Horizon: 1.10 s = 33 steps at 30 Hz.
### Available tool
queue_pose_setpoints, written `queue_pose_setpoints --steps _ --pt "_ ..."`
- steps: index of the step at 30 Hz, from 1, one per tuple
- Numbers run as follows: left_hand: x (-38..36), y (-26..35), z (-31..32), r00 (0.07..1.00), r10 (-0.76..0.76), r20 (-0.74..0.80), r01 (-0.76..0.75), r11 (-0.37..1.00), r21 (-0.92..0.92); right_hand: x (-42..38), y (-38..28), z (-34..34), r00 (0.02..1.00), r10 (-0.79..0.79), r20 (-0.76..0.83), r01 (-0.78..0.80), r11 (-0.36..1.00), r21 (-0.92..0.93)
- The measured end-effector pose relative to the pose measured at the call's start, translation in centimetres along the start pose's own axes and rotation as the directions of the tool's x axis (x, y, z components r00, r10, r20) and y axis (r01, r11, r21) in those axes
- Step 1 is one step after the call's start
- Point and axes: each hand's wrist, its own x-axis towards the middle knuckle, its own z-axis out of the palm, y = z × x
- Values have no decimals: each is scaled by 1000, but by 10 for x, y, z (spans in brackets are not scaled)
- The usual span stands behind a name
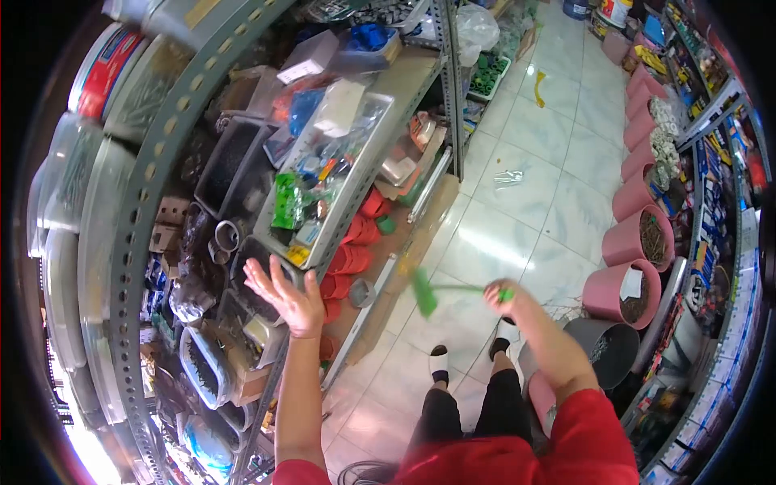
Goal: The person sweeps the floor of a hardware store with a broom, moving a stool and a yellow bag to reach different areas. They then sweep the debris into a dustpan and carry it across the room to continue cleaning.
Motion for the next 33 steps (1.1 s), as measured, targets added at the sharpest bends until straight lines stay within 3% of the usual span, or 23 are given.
queue_pose_setpoints --steps 3,4,6,8,9,10,11,13,16,18,19,20,21,22,23,24,25,26,28,29,30,31,33 --pt "1 3 9 999 -18 -45 22 996 86 -48 -91 46 973 -223 60 217 972 92" --pt "2 4 11 998 -17 -57 24 992 121 -54 -112 53 958 -260 124 260 966 18" --pt "4 8 13 999 -22 -42 30 981 194 -52 -111 61 806 -592 1 531 722 -444" --pt "6 10 15 999 -37 -34 44 972 231 -39 -73 50 707 -707 14 546 534 -645" --pt "7 11 14 998 -48 -27 53 968 244 -44 -42 43 726 -688 -9 566 604 -561" --pt "8 13 15 998 -59 -24 64 965 256 -40 -17 14 887 -462 -3 442 850 -288" --pt "9 15 16 995 -95 -20 97 956 277 -44 29 -5 901 -422 -101 381 881 -281" --pt "13 17 17 994 -107 -5 104 946 308 -101 118 -6 995 -38 -95 26 991 -130" --pt "16 21 18 993 -121 17 107 932 347 -55 154 -84 961 274 47 -274 962 -19" --pt "15 23 20 993 -118 29 99 926 364 -15 145 -108 924 355 -145 -366 929 -59" --pt "16 24 21 992 -122 22 105 919 379 10 130 -129 862 496 -104 -473 861 188" --pt "17 25 21 993 -118 24 100 918 383 14 109 -132 882 457 -113 -435 884 171" --pt "17 24 22 993 -113 21 96 917 387 -15 76 -116 865 473 166 -501 827 255" --pt "17 23 21 994 -112 20 95 915 392 20 20 -170 783 511 353 -551 834 15" --pt "18 24 21 993 -114 21 96 915 391 5 -24 -171 824 391 411 -510 827 236" --pt "17 25 22 993 -118 26 99 917 386 -79 -57 -107 878 306 368 -407 882 238" --pt "16 24 22 992 -123 27 103 918 383 -93 -108 -120 909 190 370 -222 974 44" --pt "17 23 22 992 -126 27 106 918 382 -121 -141 -105 967 110 232 -152 974 171" --pt "18 24 21 991 -127 30 107 921 375 -156 -178 -60 999 21 -25 -20 998 56" --pt "18 25 21 991 -128 32 107 923 370 -152 -167 -53 975 -200 -94 173 957 -234" --pt "17 26 21 991 -131 39 108 924 367 -141 -140 -42 903 -419 -94 318 799 -511" --pt "17 26 20 990 -130 45 105 926 362 -130 -110 -34 791 -611 -24 400 546 -736" --pt "19 25 21 990 -131 51 105 929 356 -116 -39 -33 767 -623 -153 230 489 -841"
